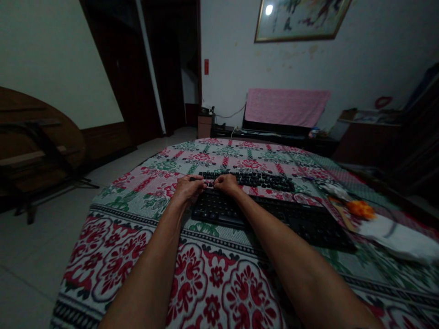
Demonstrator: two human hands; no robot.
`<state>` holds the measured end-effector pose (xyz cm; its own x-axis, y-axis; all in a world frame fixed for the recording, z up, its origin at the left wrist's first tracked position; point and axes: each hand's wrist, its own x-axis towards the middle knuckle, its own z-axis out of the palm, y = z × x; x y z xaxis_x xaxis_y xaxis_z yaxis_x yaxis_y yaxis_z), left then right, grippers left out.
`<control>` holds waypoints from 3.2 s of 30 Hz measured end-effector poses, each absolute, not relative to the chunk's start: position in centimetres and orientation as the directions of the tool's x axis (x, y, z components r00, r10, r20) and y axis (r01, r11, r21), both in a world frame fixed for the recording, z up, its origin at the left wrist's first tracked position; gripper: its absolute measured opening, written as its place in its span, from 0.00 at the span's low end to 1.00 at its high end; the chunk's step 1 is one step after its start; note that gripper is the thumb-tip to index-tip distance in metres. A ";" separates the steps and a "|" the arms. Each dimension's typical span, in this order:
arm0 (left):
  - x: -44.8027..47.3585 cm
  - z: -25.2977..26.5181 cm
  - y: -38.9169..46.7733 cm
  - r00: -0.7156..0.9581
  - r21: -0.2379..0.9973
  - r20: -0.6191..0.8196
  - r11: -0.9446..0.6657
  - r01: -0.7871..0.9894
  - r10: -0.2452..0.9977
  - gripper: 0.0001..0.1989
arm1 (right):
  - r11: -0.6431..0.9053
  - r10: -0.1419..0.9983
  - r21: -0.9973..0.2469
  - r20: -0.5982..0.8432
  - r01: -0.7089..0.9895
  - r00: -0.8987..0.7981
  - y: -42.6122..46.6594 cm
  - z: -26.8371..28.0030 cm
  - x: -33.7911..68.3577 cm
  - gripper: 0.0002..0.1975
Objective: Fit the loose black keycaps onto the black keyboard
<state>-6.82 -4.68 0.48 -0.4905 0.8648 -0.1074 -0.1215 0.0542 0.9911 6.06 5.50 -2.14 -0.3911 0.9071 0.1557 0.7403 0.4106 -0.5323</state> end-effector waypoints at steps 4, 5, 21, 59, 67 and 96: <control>-6.7 0.6 -4.8 -0.486 0.993 -0.105 0.065 -0.099 0.868 0.17 | 0.407 0.911 -0.523 0.168 0.749 -0.377 5.7 -2.3 5.7 0.07; -6.6 0.6 -4.9 -0.489 0.994 -0.102 0.068 -0.086 0.866 0.17 | 0.405 0.912 -0.518 0.168 0.753 -0.375 5.8 -2.4 5.7 0.07; -6.3 1.0 -5.3 -0.464 0.995 -0.099 0.082 -0.056 0.880 0.14 | 0.410 0.912 -0.500 0.201 0.763 -0.358 5.2 -2.1 6.0 0.09; -2.9 1.3 -7.2 0.116 0.953 -0.104 0.066 0.294 0.988 0.13 | 0.573 0.819 -0.404 0.319 0.714 -0.477 -2.0 -3.1 18.5 0.09; -2.3 0.8 -6.8 0.171 0.926 -0.103 0.032 0.376 0.980 0.11 | 0.588 0.808 -0.394 0.330 0.707 -0.488 -1.6 -3.6 18.5 0.09; -0.7 0.3 -6.5 -0.112 0.889 -0.053 0.098 0.448 0.992 0.09 | 0.547 0.767 -0.371 -0.138 0.751 -0.627 -2.2 -0.8 20.1 0.59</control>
